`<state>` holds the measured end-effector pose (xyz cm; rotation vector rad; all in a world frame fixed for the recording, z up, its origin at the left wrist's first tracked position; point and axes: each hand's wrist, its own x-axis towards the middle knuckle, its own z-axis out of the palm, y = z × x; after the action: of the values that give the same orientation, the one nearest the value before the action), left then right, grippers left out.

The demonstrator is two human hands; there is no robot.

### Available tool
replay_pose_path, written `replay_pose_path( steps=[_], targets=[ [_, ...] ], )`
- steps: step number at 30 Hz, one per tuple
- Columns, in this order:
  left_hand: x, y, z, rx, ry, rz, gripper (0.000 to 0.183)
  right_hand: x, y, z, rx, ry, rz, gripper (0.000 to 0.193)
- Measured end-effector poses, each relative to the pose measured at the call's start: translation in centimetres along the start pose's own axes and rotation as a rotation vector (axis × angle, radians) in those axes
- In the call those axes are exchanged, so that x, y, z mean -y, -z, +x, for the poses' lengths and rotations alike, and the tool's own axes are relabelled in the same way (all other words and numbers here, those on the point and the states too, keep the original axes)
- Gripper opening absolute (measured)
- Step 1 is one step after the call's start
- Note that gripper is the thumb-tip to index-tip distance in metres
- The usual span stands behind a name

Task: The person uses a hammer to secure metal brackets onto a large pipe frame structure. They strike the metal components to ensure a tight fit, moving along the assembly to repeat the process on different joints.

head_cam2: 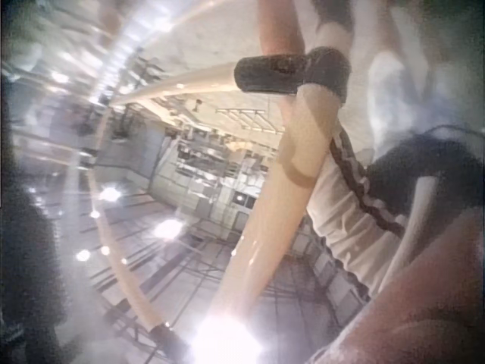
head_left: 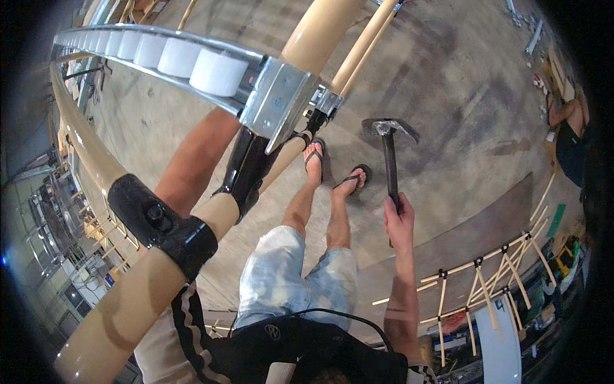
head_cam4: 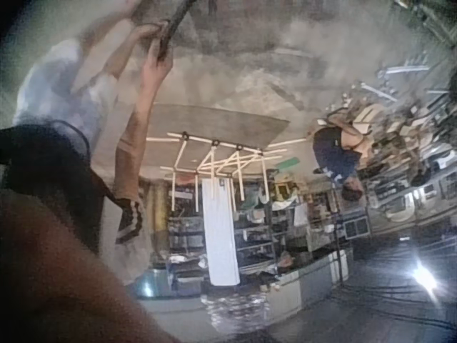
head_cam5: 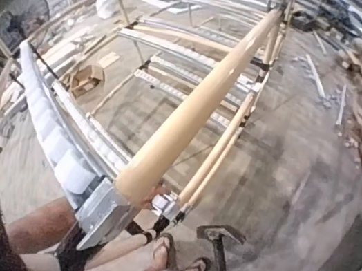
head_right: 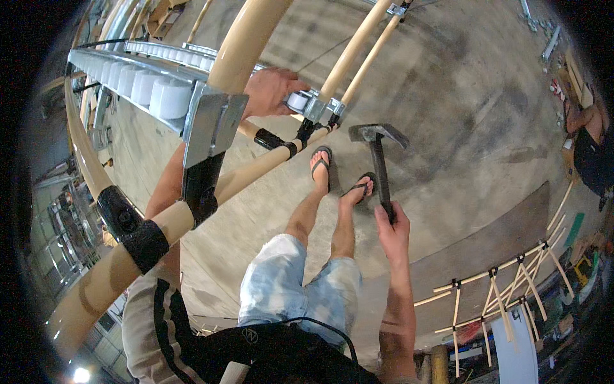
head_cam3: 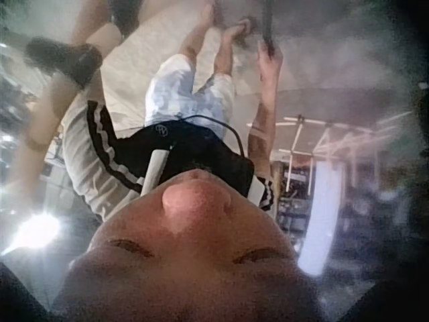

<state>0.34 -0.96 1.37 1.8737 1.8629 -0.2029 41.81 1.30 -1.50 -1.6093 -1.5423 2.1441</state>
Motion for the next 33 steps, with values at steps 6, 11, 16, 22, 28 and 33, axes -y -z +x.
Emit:
replay_pose_path(
  steps=[6,11,16,22,28,33],
  targets=[
    [0.5,-0.4,-0.5,-0.04,-0.039,-0.062,0.054,4.7,-0.5,0.7,0.018,0.244,-0.219,0.028],
    [0.5,-0.2,-0.8,-0.037,-0.052,-0.088,0.055,9.6,-2.0,2.6,0.086,0.372,-0.379,0.033],
    [0.4,0.4,-0.7,-0.01,-0.067,-0.119,0.055,10.1,-2.4,3.8,0.048,0.474,-0.531,0.03],
    [1.3,-1.2,-0.6,-0.023,-0.038,-0.124,0.057,10.2,-2.5,3.9,0.046,0.455,-0.545,0.032],
    [1.3,-1.2,-0.7,-0.035,-0.055,-0.127,0.058,9.8,-1.8,4.5,0.055,0.431,-0.554,0.035],
    [1.1,-1.2,-0.3,-0.054,-0.058,-0.123,0.058,9.8,-1.6,4.5,0.066,0.388,-0.563,0.036]
  ],
)
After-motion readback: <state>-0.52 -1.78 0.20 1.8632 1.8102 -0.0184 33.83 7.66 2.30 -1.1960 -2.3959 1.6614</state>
